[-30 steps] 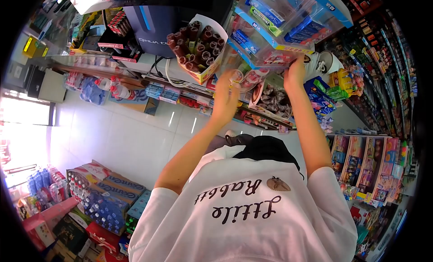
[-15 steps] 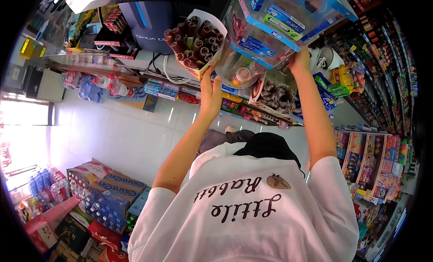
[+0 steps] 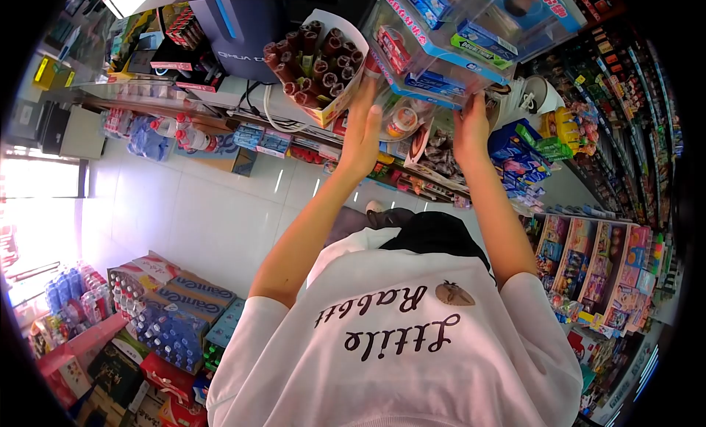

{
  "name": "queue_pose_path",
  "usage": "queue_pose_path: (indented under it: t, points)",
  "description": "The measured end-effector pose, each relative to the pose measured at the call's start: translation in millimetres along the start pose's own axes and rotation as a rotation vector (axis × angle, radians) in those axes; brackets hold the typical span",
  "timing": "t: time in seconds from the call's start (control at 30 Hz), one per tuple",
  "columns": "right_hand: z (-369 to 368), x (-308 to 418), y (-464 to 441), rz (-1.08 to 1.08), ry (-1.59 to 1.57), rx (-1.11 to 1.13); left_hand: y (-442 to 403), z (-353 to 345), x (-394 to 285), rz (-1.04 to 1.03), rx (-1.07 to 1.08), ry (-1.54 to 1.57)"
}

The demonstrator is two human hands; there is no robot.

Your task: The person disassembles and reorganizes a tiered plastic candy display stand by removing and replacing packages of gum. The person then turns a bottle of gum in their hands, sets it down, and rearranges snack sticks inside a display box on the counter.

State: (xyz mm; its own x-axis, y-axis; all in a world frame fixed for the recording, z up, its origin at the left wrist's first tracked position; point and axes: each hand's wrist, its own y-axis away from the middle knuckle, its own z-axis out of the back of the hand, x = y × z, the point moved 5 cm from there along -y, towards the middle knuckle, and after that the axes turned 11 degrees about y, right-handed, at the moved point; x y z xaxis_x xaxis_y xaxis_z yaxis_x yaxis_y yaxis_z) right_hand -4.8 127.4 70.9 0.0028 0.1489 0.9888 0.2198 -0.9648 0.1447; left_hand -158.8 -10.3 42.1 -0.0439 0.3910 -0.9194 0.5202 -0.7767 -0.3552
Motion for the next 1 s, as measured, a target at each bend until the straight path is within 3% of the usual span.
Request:
queue_pose_path:
  t: [0.17,0.37,0.47,0.57,0.77,0.87,1.0]
  points:
    - [-5.4,-2.8,-16.7,-0.027,-0.025,-0.037,-1.6,-17.4,2.7,-0.075,0.001,-0.070]
    - [-7.7,7.2,-32.4,-0.090,-0.110,-0.032,21.3,-23.2,10.7,-0.016,-0.048,-0.019]
    - [-3.0,10.6,-38.4,-0.107,-0.090,-0.015,49.5,-19.3,53.2,0.240,-0.146,-0.088]
    - [1.2,9.8,-45.0,-0.074,-0.086,0.062,70.7,-18.1,107.8,0.458,-0.153,0.046]
    - [4.1,5.3,-49.6,-0.051,-0.117,0.097,64.4,-35.7,166.5,0.732,-0.440,0.875]
    - [6.5,4.3,-50.8,-0.080,-0.102,0.076,50.3,-38.8,180.7,0.654,-0.563,1.231]
    - [13.3,-0.2,-53.9,-0.113,-0.024,0.060,33.9,-48.1,178.5,0.636,-0.572,1.425]
